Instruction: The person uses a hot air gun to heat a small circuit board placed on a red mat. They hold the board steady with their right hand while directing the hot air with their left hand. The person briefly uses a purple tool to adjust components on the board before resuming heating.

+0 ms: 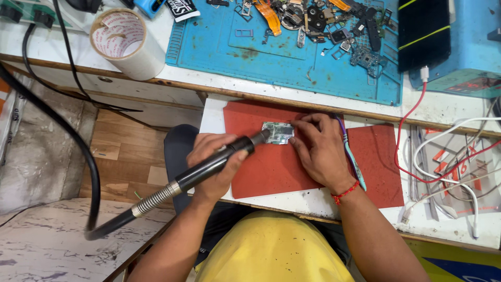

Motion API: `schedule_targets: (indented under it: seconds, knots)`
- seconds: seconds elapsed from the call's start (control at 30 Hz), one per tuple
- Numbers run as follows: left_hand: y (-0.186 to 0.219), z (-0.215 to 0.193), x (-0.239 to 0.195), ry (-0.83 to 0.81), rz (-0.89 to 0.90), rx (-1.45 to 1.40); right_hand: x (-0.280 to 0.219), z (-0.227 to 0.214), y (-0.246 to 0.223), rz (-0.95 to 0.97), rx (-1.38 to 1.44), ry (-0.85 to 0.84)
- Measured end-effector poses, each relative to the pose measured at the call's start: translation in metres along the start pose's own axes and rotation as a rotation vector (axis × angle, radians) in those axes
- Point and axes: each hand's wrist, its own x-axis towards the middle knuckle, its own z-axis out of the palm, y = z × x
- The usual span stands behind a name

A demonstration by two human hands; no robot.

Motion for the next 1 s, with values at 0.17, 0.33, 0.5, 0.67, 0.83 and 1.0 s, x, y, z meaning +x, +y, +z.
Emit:
schedule_targets:
  seconds: [0.17, 0.33, 0.5, 0.67, 0.83, 1.0]
  knots:
    - [-0.005, 0.001, 0.004, -0.006, -0.059, -0.119, -0.001, -0.001, 0.001, 0.027, 0.013, 0.029]
    - [-0.009, 0.001, 0.002, -0.019, -0.045, -0.079, 0.003, -0.005, -0.004, -0.033, -0.019, -0.026]
    - [-0.007, 0.001, 0.002, -0.069, 0.052, -0.114, 0.001, -0.005, -0.003, -0.047, -0.006, -0.068]
    - [-0.01, 0.003, 0.004, -0.043, -0.02, -0.129, -0.001, 0.001, 0.001, 0.049, 0.001, 0.005]
    - [-0.005, -0.001, 0.002, -0.056, -0.06, -0.083, 0.001, -0.002, -0.002, 0.007, -0.003, -0.031]
    - [-0.001, -0.003, 0.006, -0.069, -0.034, -0.097, 0.003, -0.003, -0.003, -0.043, -0.024, -0.05]
